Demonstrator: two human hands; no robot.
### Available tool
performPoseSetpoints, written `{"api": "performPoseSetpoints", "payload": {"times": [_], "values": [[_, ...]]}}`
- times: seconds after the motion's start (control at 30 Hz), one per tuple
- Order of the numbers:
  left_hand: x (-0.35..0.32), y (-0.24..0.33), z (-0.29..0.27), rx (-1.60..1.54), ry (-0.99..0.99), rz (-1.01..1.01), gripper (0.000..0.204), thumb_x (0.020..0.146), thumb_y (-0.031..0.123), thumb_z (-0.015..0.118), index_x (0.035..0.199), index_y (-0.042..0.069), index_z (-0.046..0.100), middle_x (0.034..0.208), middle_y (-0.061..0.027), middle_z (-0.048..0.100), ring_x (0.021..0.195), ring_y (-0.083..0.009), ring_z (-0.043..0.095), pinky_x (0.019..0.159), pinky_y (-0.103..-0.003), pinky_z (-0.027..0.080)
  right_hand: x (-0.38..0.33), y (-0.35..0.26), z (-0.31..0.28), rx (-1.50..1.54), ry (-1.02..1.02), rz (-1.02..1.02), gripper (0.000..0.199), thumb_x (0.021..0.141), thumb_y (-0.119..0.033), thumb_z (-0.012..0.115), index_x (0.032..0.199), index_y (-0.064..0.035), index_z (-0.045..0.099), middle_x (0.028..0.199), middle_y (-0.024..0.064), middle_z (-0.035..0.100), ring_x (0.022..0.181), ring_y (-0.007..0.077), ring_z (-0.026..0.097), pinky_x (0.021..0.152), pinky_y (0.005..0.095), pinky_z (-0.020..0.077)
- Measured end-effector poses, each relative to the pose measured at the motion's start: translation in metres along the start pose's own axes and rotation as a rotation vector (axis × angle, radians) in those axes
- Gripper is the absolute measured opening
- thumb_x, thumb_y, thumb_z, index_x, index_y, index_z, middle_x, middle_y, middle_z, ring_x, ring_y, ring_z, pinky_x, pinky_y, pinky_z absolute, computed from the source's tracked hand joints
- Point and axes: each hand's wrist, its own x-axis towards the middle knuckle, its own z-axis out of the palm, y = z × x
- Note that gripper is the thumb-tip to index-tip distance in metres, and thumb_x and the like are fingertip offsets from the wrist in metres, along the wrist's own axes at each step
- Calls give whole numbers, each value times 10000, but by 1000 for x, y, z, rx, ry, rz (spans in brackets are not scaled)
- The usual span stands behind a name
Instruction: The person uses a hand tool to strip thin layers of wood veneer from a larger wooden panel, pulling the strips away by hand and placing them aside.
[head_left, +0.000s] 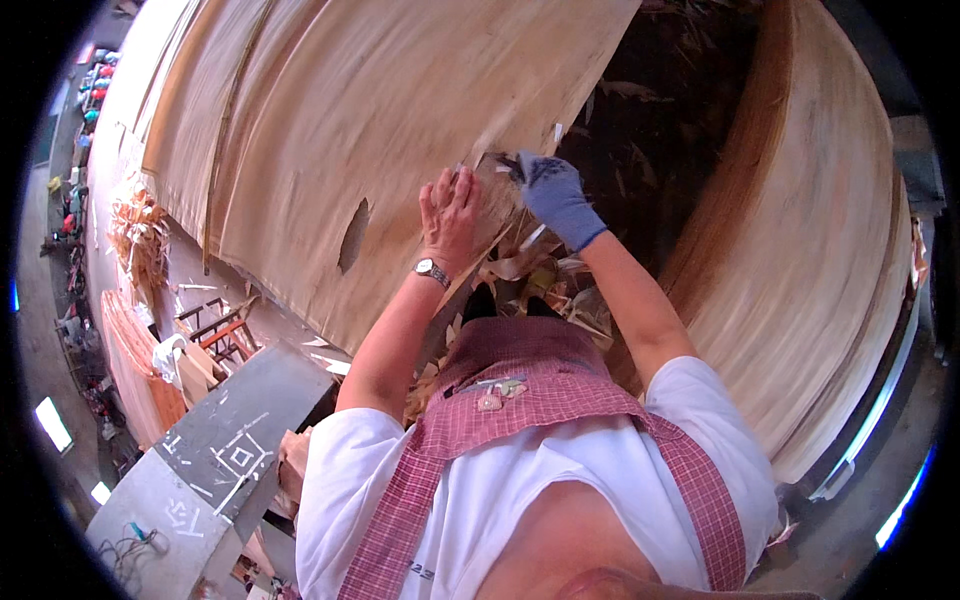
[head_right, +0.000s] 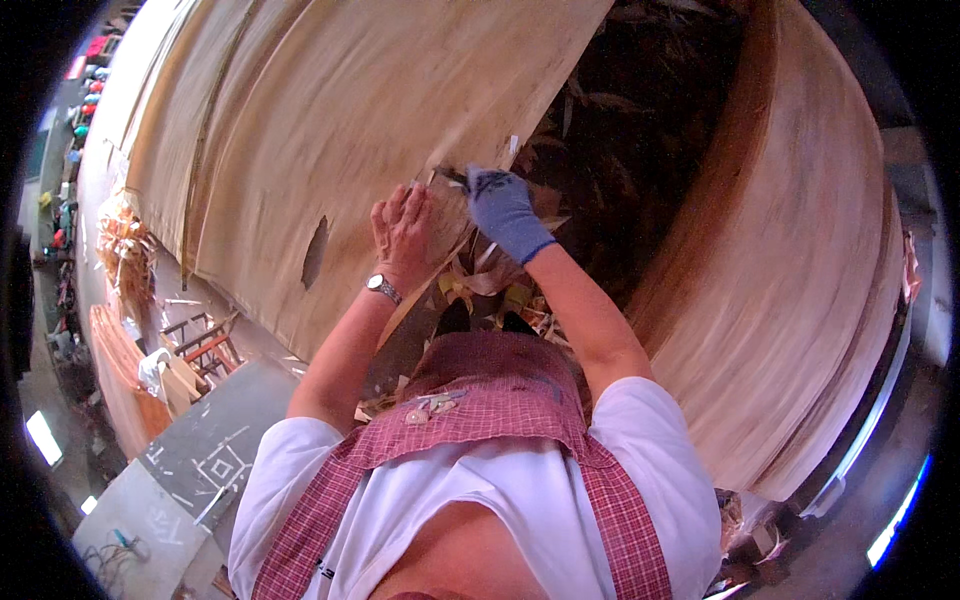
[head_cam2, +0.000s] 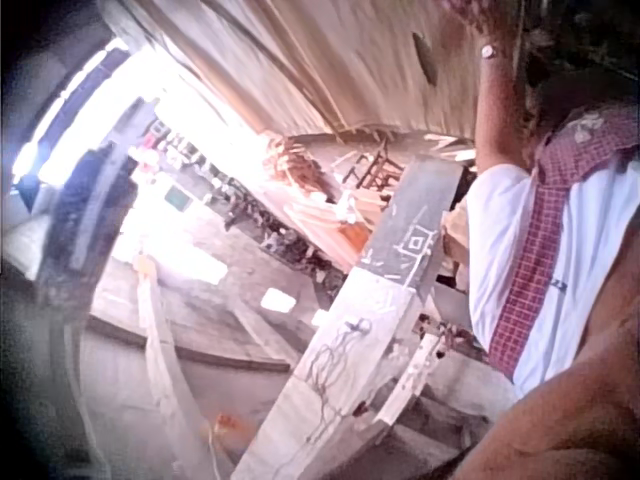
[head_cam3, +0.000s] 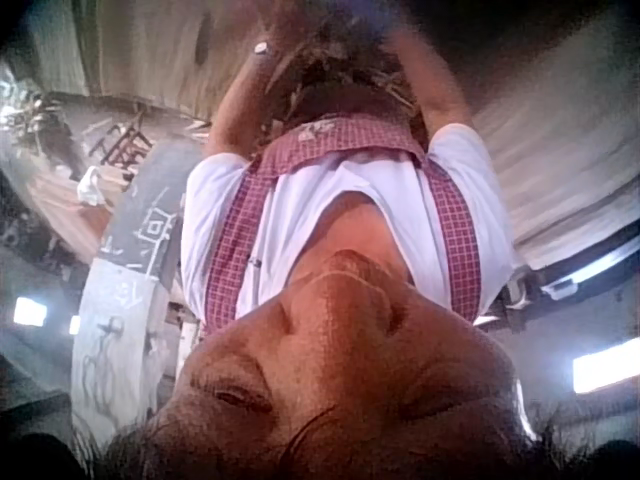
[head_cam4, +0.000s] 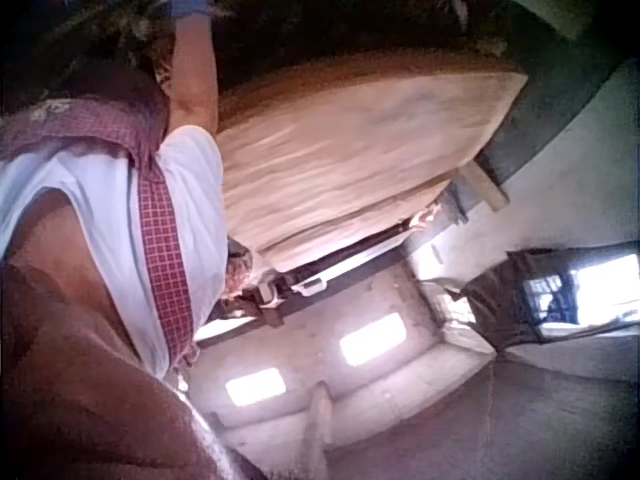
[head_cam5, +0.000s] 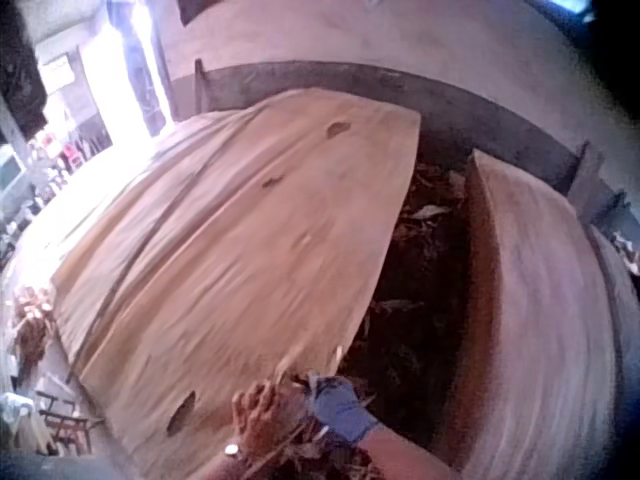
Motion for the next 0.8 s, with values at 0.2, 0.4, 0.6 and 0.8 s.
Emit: {"api": "performPoseSetpoints", "payload": {"times": [0.2, 0.4, 0.6, 0.8], "values": [[69, -8, -5, -240, -118, -201, 414, 774, 61, 582, 1177, 140, 627, 1280, -52, 576, 1191, -259, 503, 1019, -472, 323, -79, 28, -47, 1004, -229, 211, 323, 893, -213, 669, 1146, -26, 596, 854, 39, 657, 732, 116, 606, 675, 276, 496], [170, 61, 32, -264, 243, -153, 542, 812, 64, 547, 1347, 136, 492, 1385, -109, 492, 1278, -292, 438, 1062, -461, 305, -130, -67, -64, 1352, -206, 247, 327, 861, -149, 722, 1117, -38, 552, 905, 59, 651, 801, 126, 603, 711, 311, 503], [157, 79, 49, -230, 133, -182, 594, 907, 218, 539, 1457, 101, 345, 1468, -169, 404, 1372, -344, 337, 1125, -501, 225, -152, 4, 41, 1170, 484, 449, 311, 868, -241, 706, 1071, -36, 591, 928, 178, 653, 848, 299, 643, 739, 376, 501], [142, 65, 74, -193, 1, -139, 607, 922, 298, 532, 1449, 50, 361, 1458, -208, 395, 1380, -357, 321, 1130, -494, 232, -200, 207, 324, 712, -363, 885, 287, 948, -246, 515, 1115, -37, 620, 1021, 207, 667, 966, 383, 637, 805, 469, 507]]}}
